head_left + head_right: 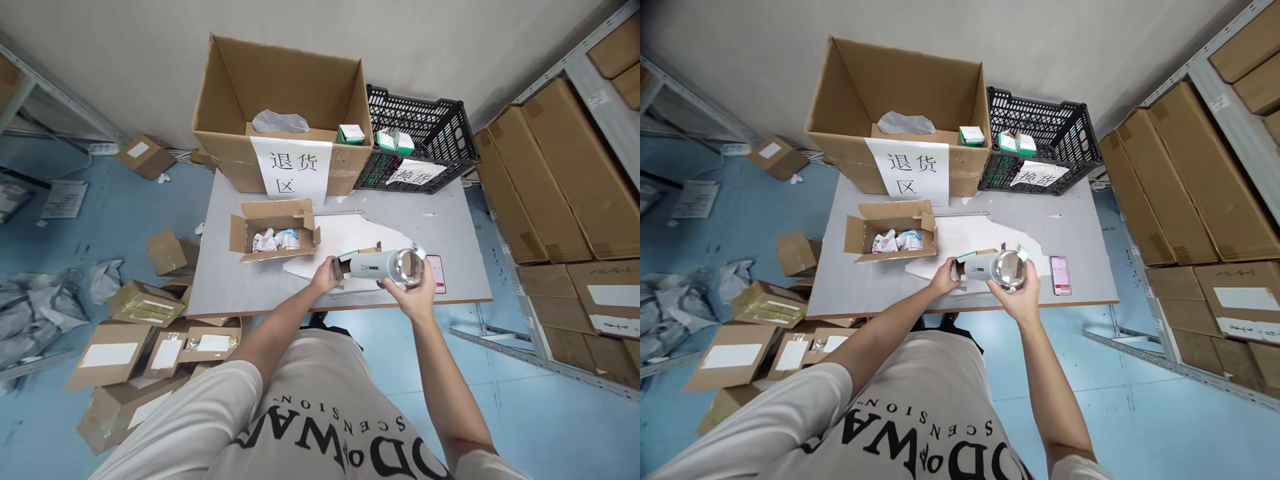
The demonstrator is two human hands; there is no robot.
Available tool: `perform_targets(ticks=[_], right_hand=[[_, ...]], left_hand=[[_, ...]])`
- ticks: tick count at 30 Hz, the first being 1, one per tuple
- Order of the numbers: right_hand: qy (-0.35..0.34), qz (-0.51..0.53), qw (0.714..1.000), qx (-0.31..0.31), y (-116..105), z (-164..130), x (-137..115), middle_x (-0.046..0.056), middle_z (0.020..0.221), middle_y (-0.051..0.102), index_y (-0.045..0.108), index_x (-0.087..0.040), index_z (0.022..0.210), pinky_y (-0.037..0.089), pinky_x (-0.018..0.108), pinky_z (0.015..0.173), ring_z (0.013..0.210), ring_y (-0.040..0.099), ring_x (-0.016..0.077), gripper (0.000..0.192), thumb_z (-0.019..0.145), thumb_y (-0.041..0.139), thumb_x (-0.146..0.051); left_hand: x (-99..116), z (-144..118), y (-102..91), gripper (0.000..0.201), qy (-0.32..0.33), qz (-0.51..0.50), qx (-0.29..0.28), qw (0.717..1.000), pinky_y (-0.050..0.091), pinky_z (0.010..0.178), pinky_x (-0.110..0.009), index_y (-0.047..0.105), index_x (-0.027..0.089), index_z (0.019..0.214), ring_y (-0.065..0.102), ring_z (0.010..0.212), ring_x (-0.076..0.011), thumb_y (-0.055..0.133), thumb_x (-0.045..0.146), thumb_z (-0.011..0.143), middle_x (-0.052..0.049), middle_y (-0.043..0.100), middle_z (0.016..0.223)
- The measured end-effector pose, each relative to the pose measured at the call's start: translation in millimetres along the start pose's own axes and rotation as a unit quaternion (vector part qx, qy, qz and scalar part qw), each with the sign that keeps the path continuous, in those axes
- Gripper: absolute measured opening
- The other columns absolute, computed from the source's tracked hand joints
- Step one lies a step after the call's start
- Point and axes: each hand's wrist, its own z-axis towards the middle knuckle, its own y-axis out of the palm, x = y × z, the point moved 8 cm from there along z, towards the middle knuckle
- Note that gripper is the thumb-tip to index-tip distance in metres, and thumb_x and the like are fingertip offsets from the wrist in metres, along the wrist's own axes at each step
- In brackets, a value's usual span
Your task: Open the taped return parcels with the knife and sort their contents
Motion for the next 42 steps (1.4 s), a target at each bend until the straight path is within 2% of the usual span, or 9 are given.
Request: perform_targets(ticks=[5, 10, 14, 18, 22, 28, 33, 37, 42], right_hand=[[-0.016, -0.073, 0.996, -0.058, 34.9, 8.4, 7.3, 0.006, 0.095, 0.061, 0.053, -0.018, 0.113, 0.051, 0.033, 0.070, 0.086, 0.058, 0.0210, 0.067, 0.055, 0.078, -0.043], [-0.041, -0.102, 0.991, -0.081, 48.2, 11.7, 15.2, 0.005, 0.091, 0.062, 0.051, -0.017, 0.112, 0.049, 0.029, 0.061, 0.075, 0.057, 0.0176, 0.067, 0.058, 0.075, -0.048], [-0.038, -0.130, 0.983, -0.125, 58.7, 15.5, 21.7, 0.003, 0.087, 0.062, 0.048, -0.018, 0.113, 0.046, 0.029, 0.058, 0.065, 0.054, 0.0153, 0.065, 0.061, 0.072, -0.048], [-0.039, -0.199, 0.960, -0.194, 75.4, 15.8, 35.0, 0.004, 0.091, 0.062, 0.045, -0.019, 0.114, 0.045, 0.030, 0.063, 0.072, 0.057, 0.0186, 0.062, 0.063, 0.068, -0.045], [-0.093, -0.268, 0.926, -0.248, 96.3, 13.6, 43.9, 0.010, 0.099, 0.059, 0.049, -0.018, 0.103, 0.043, 0.034, 0.075, 0.092, 0.054, 0.0252, 0.050, 0.063, 0.066, -0.042], [-0.115, -0.383, 0.881, -0.253, 113.4, 12.7, 57.7, 0.010, 0.095, 0.059, 0.048, -0.018, 0.099, 0.037, 0.037, 0.079, 0.094, 0.051, 0.0284, 0.041, 0.066, 0.063, -0.039], [-0.133, -0.392, 0.870, -0.268, 117.7, 6.4, 60.2, 0.008, 0.091, 0.058, 0.048, -0.018, 0.093, 0.035, 0.036, 0.079, 0.092, 0.050, 0.0268, 0.032, 0.069, 0.060, -0.036], [-0.095, -0.391, 0.879, -0.255, 115.0, 3.3, 59.4, 0.008, 0.093, 0.058, 0.048, -0.019, 0.093, 0.037, 0.035, 0.074, 0.092, 0.050, 0.0267, 0.033, 0.068, 0.061, -0.037], [-0.002, -0.378, 0.888, -0.262, 112.7, -0.5, 63.7, 0.005, 0.092, 0.060, 0.049, -0.021, 0.096, 0.036, 0.029, 0.057, 0.080, 0.054, 0.0225, 0.035, 0.068, 0.063, -0.036]], left_hand=[[-4.1, 1.6, 3.8, 0.065, 0.014, 0.052, -0.020, 0.998, 0.044, 0.084, -0.034, 0.046, 0.021, 0.111, 0.058, 0.094, -0.0230, 0.074, 0.016, 0.053, -0.002, 0.060, 0.098], [-6.8, 3.8, 6.4, 0.067, 0.022, 0.116, -0.032, 0.992, 0.045, 0.084, -0.033, 0.042, 0.020, 0.116, 0.059, 0.098, -0.0240, 0.072, 0.017, 0.057, -0.004, 0.061, 0.103], [-4.9, 4.8, 5.7, 0.067, 0.033, 0.126, -0.040, 0.991, 0.045, 0.085, -0.034, 0.041, 0.019, 0.117, 0.059, 0.100, -0.0239, 0.071, 0.018, 0.058, -0.005, 0.060, 0.107], [-3.7, 5.3, 5.9, 0.069, 0.036, 0.139, -0.051, 0.988, 0.045, 0.084, -0.034, 0.040, 0.018, 0.118, 0.059, 0.098, -0.0246, 0.072, 0.020, 0.058, -0.006, 0.060, 0.106], [-3.1, 5.3, 7.1, 0.066, 0.031, 0.142, -0.057, 0.988, 0.045, 0.083, -0.034, 0.040, 0.020, 0.118, 0.059, 0.096, -0.0244, 0.071, 0.020, 0.059, -0.005, 0.061, 0.104], [-2.5, 5.0, 5.6, 0.065, 0.022, 0.143, -0.050, 0.988, 0.046, 0.081, -0.033, 0.041, 0.020, 0.116, 0.061, 0.093, -0.0244, 0.070, 0.019, 0.058, -0.004, 0.062, 0.101], [-2.9, 5.8, 4.7, 0.063, 0.025, 0.143, -0.045, 0.988, 0.046, 0.078, -0.032, 0.042, 0.020, 0.113, 0.061, 0.091, -0.0237, 0.072, 0.020, 0.057, -0.003, 0.063, 0.097], [-2.4, 6.5, 5.3, 0.061, 0.035, 0.138, -0.037, 0.989, 0.046, 0.075, -0.031, 0.043, 0.020, 0.111, 0.061, 0.088, -0.0235, 0.072, 0.020, 0.057, -0.003, 0.062, 0.093], [-2.0, 7.6, 6.4, 0.061, 0.031, 0.158, -0.038, 0.986, 0.045, 0.073, -0.031, 0.043, 0.019, 0.110, 0.061, 0.085, -0.0239, 0.073, 0.022, 0.057, -0.003, 0.062, 0.090]])
